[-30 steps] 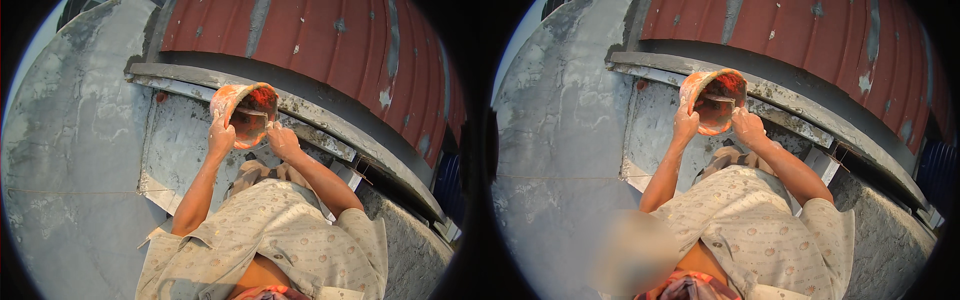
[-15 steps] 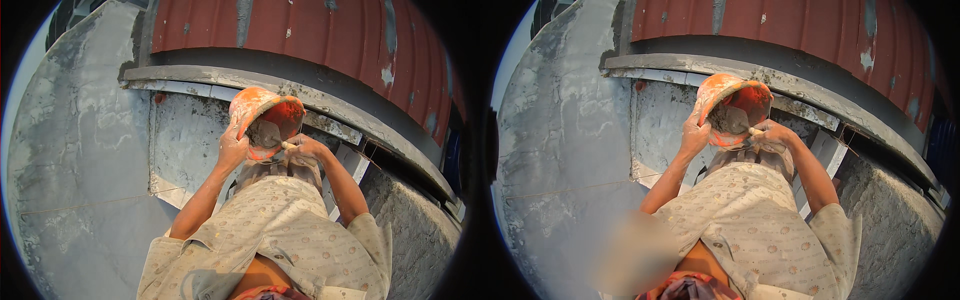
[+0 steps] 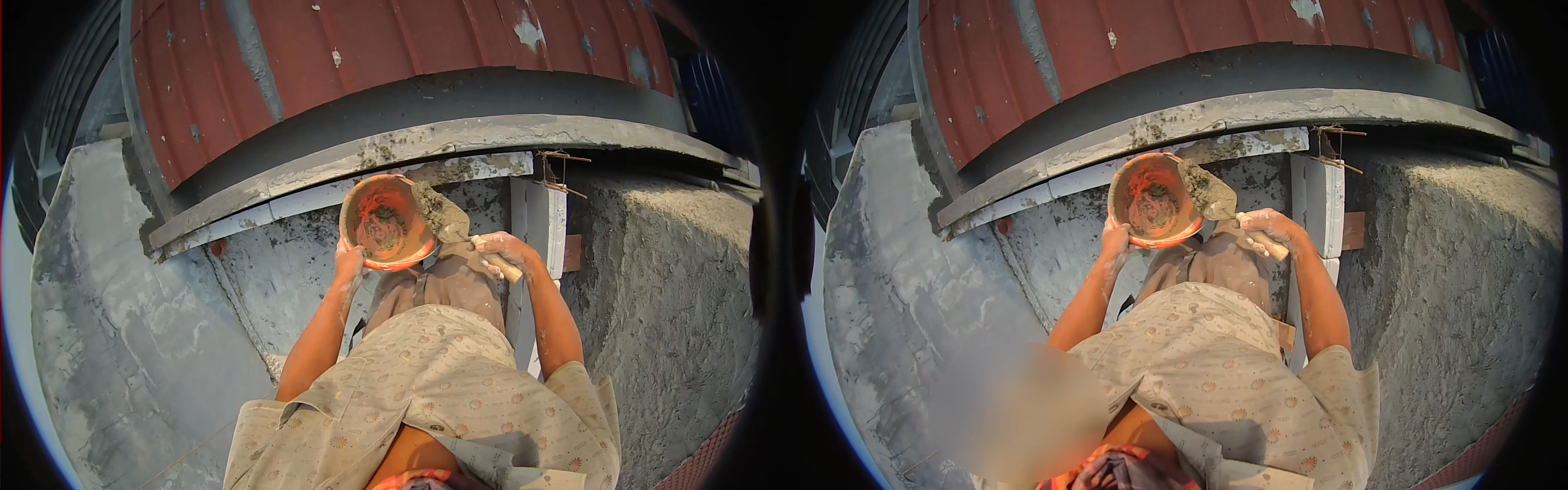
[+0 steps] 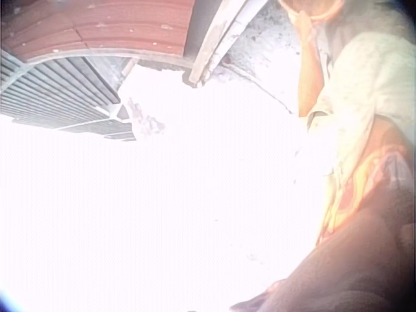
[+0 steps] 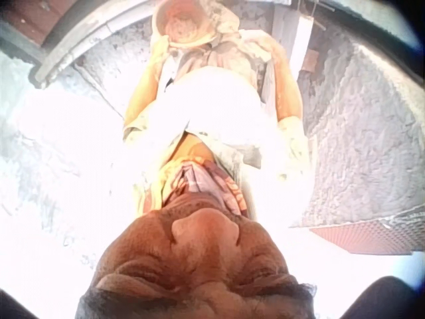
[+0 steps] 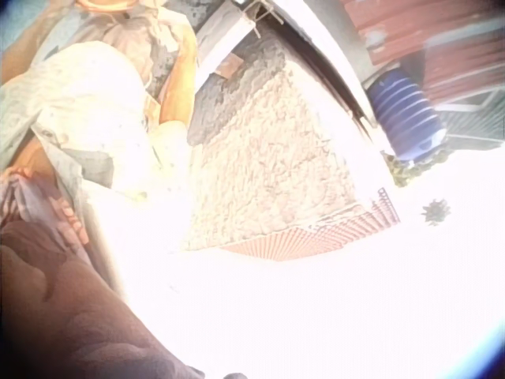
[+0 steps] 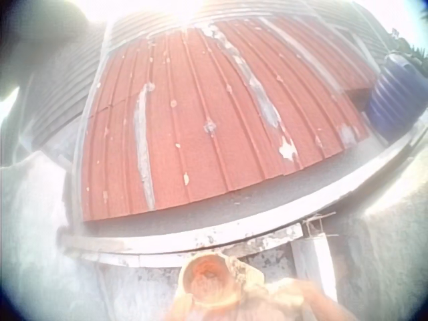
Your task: Laying and securing lightweight concrete blocks with mortar using a trowel and hammer.
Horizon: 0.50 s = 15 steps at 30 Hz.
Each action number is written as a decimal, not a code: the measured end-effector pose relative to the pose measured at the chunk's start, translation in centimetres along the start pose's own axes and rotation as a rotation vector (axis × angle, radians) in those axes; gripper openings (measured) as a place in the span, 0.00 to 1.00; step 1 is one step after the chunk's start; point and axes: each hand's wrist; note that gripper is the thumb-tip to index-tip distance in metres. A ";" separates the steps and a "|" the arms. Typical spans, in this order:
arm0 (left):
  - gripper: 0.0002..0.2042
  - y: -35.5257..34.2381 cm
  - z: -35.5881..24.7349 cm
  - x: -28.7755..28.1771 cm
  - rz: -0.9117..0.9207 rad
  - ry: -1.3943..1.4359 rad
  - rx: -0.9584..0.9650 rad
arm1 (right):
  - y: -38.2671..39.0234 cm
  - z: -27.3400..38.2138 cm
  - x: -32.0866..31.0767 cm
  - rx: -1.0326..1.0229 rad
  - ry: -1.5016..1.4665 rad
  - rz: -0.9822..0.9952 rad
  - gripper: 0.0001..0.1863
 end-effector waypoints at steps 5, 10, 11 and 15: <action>0.30 -0.5 1.7 -1.9 0.008 -0.185 -0.017 | -3.1 1.2 -9.5 -0.018 -0.368 -0.172 0.19; 0.30 0.0 3.3 -6.2 -0.025 -0.180 0.089 | -1.5 -0.2 -5.3 0.054 -0.177 -0.301 0.18; 0.30 0.0 3.2 -6.5 -0.054 -0.157 0.085 | -1.8 -0.9 -4.8 0.053 -0.171 -0.301 0.18; 0.31 1.5 1.0 -6.4 -0.105 -0.137 -0.002 | -6.7 -4.1 -6.1 -0.347 -0.530 -0.693 0.12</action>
Point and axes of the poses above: each hand's wrist, its own y-axis away from the middle knuckle, its own x-axis out of the palm, z = x × y, and after that the axes turned 13 degrees about x, right-handed
